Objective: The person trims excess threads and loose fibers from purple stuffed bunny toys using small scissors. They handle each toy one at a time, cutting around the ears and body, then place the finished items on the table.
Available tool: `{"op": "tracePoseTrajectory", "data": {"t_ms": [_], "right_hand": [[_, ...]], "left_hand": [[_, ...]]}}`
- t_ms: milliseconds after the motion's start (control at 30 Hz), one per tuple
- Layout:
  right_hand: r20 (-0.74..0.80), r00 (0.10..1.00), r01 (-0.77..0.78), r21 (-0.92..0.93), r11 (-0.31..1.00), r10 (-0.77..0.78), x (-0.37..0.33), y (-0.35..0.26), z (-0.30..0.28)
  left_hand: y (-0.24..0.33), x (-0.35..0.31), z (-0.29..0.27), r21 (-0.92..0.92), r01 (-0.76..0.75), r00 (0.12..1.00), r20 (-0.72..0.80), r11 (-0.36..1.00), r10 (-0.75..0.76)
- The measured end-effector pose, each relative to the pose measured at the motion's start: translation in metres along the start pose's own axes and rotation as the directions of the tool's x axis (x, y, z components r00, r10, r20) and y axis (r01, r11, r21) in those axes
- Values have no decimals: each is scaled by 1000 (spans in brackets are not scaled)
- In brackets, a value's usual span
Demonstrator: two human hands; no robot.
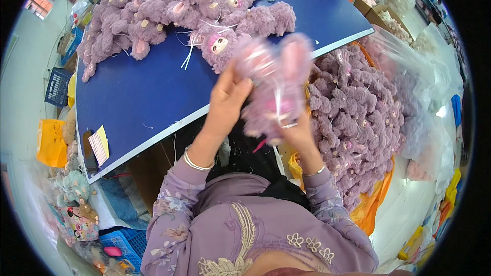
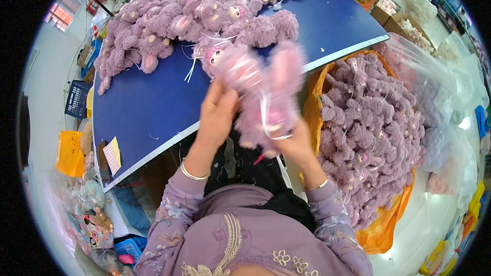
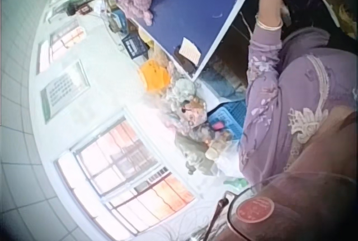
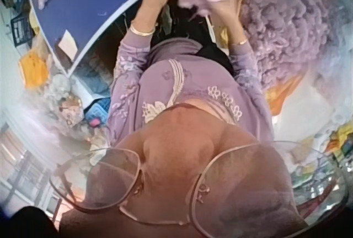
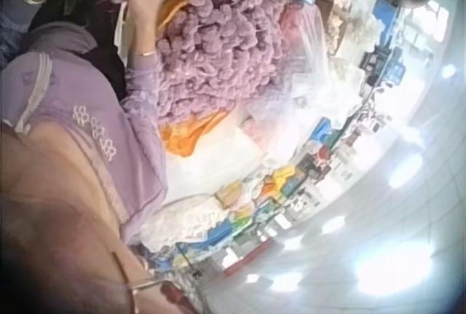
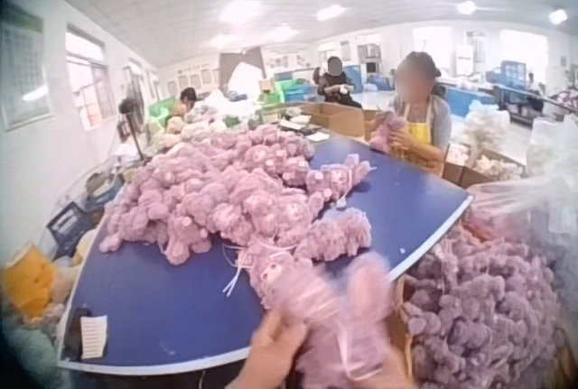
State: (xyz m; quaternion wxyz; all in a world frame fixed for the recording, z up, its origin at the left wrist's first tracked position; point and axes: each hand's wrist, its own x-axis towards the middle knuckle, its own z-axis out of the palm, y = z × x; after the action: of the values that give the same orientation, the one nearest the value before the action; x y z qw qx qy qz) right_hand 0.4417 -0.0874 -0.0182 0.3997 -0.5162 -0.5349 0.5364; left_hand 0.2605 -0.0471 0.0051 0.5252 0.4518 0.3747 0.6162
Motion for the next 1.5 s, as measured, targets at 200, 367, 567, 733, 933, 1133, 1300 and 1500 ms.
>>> {"op": "tracePoseTrajectory", "data": {"t_ms": [200, 367, 567, 733, 933, 1133, 1300, 1500], "right_hand": [[-484, 822, 566, 749, 344, -300, 7, 16, -102], [-165, 986, 55, 433, 900, 19, 12, 24, -46], [-153, 951, 269, -22, 963, -269, 55, 6, -15], [-110, 945, 255, -348, 902, -309, 72, -27, 38], [-15, 1000, 17, 291, 957, -13, 71, 10, 47], [50, 998, 6, 535, 845, -39, 49, 20, 79], [133, 991, -54, 590, 806, -31, 31, 11, 110], [219, 961, 126, 206, 970, -172, 24, 9, 138]], "left_hand": [[41, 57, -45, 789, -244, 963, 126, 564, 239], [5, 68, -45, 902, -338, 940, 307, 269, 150], [11, 40, -52, 831, -345, 937, 328, 436, 116], [4, 0, -49, 642, -331, 922, 375, 692, 93], [3, -28, -74, 247, -70, 994, 99, 967, 46], [10, -43, -94, 8, 96, 993, -64, 995, -95], [13, -47, -116, -90, 18, 1000, -7, 996, -19], [31, -57, -139, -76, -35, 998, -64, 996, 30]]}}
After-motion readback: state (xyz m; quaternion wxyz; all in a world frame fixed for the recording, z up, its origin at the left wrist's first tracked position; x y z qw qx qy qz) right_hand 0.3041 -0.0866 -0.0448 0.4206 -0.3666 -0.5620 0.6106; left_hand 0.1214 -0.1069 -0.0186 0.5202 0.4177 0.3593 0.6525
